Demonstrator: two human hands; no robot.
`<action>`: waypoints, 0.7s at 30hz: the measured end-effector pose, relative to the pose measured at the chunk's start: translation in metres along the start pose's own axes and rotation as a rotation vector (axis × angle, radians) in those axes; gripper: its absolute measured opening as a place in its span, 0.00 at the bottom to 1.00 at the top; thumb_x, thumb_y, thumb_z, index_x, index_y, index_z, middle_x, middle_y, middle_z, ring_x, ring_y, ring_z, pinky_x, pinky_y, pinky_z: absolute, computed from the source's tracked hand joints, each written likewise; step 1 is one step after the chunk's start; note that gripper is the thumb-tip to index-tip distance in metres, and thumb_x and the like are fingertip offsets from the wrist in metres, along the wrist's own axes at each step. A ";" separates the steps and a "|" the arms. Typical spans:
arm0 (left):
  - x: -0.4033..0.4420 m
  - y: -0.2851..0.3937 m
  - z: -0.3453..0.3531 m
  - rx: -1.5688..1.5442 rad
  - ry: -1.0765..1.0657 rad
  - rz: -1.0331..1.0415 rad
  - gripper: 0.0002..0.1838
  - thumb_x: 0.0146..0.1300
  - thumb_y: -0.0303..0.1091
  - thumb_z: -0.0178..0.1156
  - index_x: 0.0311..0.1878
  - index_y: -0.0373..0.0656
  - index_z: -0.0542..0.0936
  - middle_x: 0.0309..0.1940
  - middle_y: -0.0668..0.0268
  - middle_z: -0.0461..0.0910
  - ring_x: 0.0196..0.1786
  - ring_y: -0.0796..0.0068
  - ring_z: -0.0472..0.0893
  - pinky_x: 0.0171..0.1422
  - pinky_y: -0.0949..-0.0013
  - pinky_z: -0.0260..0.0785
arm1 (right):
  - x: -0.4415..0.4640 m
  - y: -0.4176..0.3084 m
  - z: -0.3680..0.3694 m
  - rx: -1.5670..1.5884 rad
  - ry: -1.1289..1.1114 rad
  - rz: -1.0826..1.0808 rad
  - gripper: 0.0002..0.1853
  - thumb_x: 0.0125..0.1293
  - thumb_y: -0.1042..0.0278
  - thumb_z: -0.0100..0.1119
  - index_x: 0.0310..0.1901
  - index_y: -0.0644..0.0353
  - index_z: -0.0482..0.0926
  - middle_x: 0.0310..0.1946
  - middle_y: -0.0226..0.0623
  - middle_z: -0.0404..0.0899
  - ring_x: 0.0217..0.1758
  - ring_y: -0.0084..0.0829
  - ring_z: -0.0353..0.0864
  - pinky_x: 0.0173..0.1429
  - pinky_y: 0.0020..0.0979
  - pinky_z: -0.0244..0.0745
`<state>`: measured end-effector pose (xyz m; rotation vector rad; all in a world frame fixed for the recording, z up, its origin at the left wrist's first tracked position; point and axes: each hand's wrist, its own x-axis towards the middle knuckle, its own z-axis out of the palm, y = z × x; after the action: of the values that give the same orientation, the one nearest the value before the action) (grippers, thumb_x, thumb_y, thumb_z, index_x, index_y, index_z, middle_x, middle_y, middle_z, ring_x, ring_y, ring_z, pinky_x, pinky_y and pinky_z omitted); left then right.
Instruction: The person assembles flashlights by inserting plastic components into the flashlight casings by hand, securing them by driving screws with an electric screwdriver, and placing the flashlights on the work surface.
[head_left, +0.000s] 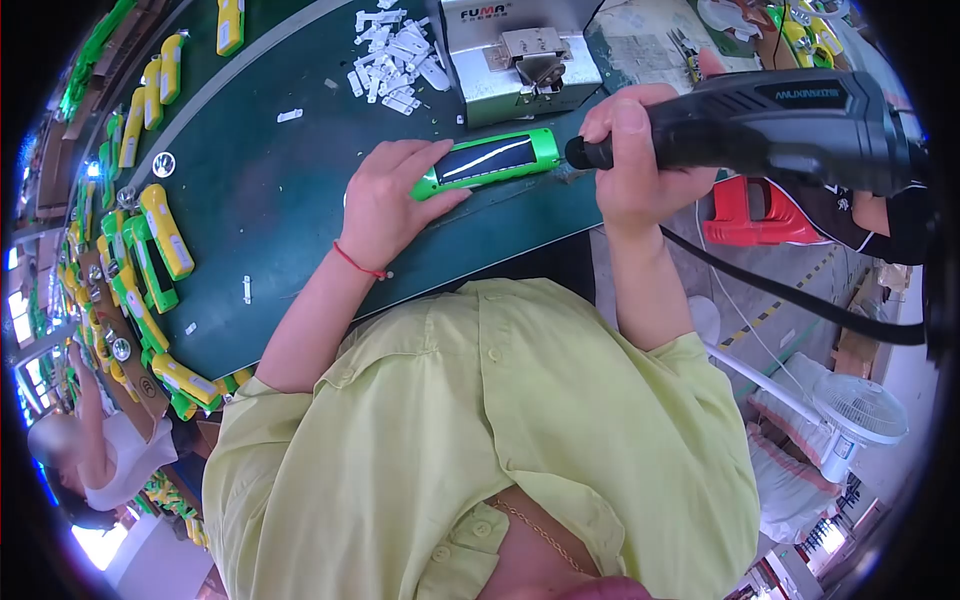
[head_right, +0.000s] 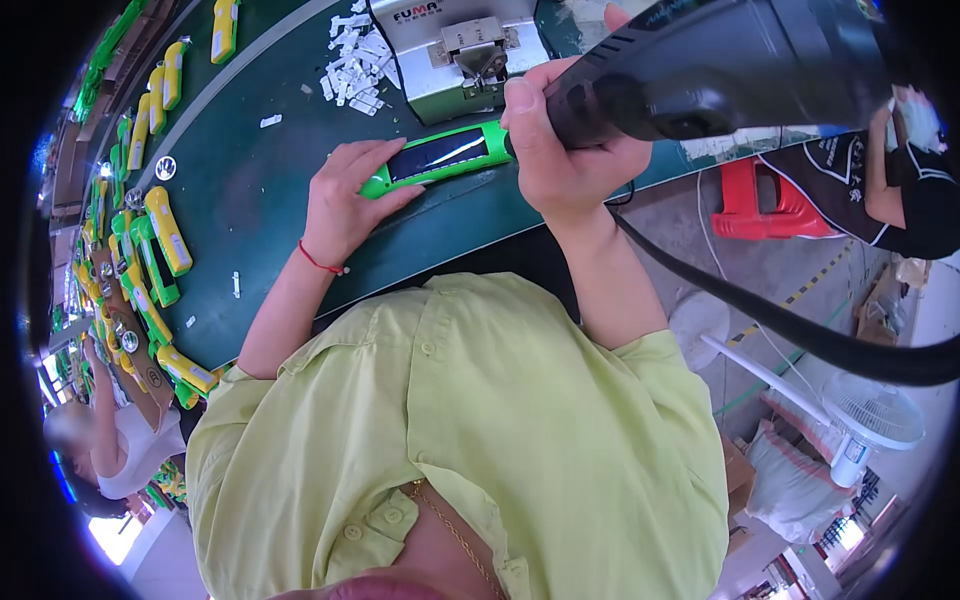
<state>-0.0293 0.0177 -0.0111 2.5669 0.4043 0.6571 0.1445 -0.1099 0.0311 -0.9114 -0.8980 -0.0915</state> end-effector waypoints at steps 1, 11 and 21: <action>0.000 0.000 0.000 -0.005 -0.001 -0.003 0.25 0.43 0.35 0.74 0.48 0.43 0.81 0.43 0.59 0.81 0.44 0.61 0.80 0.50 0.64 0.73 | 0.000 0.001 -0.001 -0.003 0.000 0.010 0.34 0.56 0.82 0.60 0.63 0.77 0.56 0.25 0.35 0.77 0.21 0.20 0.75 0.28 0.21 0.72; 0.000 -0.002 -0.001 -0.018 -0.023 -0.044 0.25 0.42 0.38 0.74 0.47 0.43 0.82 0.41 0.60 0.81 0.44 0.62 0.79 0.49 0.64 0.72 | 0.006 -0.008 -0.003 -0.163 -0.094 0.034 0.36 0.59 0.79 0.53 0.65 0.72 0.46 0.22 0.41 0.74 0.19 0.26 0.72 0.28 0.29 0.74; 0.029 0.053 0.021 -0.237 0.014 0.094 0.13 0.44 0.42 0.72 0.29 0.45 0.84 0.29 0.69 0.81 0.36 0.66 0.76 0.41 0.61 0.66 | 0.012 -0.039 0.019 0.174 0.012 0.079 0.34 0.61 0.77 0.55 0.64 0.77 0.49 0.26 0.39 0.77 0.22 0.24 0.75 0.28 0.24 0.72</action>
<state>0.0142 -0.0237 0.0097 2.3682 0.1970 0.7114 0.1241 -0.1173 0.0703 -0.7825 -0.8440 0.0490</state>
